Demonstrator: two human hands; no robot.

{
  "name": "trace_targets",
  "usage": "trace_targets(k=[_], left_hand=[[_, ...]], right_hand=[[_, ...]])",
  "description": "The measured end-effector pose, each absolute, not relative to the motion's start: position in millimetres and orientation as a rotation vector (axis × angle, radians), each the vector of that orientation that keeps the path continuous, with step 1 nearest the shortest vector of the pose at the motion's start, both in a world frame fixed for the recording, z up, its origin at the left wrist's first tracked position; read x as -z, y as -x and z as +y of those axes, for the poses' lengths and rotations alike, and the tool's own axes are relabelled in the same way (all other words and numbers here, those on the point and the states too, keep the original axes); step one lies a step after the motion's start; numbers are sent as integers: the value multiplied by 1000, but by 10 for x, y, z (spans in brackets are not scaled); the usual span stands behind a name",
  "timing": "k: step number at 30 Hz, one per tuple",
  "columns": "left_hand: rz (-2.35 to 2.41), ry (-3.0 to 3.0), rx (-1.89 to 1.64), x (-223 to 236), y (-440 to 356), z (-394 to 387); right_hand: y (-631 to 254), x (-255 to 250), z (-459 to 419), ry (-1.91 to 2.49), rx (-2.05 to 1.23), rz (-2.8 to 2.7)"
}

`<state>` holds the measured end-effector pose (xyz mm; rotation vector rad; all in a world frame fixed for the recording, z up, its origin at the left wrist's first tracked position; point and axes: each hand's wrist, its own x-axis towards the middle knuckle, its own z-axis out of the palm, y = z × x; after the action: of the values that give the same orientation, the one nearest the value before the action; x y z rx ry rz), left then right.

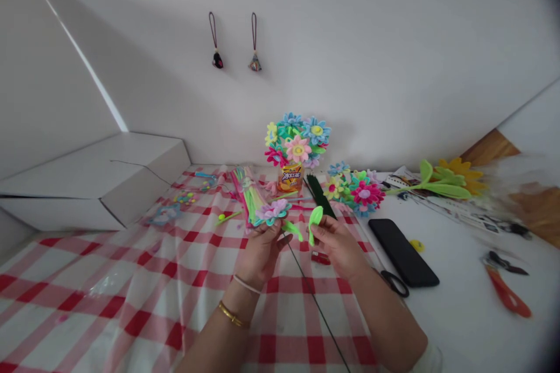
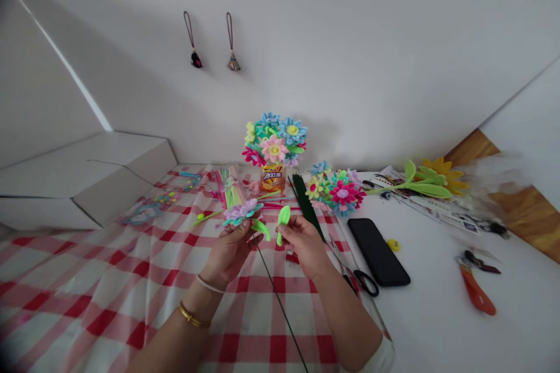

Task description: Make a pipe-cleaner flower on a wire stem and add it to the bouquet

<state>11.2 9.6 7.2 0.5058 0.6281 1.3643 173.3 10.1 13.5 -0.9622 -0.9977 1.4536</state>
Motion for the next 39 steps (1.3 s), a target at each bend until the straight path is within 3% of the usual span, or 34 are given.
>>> trace_targets(k=[18,26,34,39], left_hand=[[653,-526,-1378,9,-230,78],[776,-417,-1497,-37,-125,124],[473,-329,-1363,-111,-79,77],[318,-310,-1509,-145,-20,83]], right_hand=[[-1525,-33,19,1061,-1493,-1197],[-1690,-21,139,1437,-1262,-1303],[-1859,71,265,1461,-1056,-1639],[-1837,-65,517,1453,-922,-1733]])
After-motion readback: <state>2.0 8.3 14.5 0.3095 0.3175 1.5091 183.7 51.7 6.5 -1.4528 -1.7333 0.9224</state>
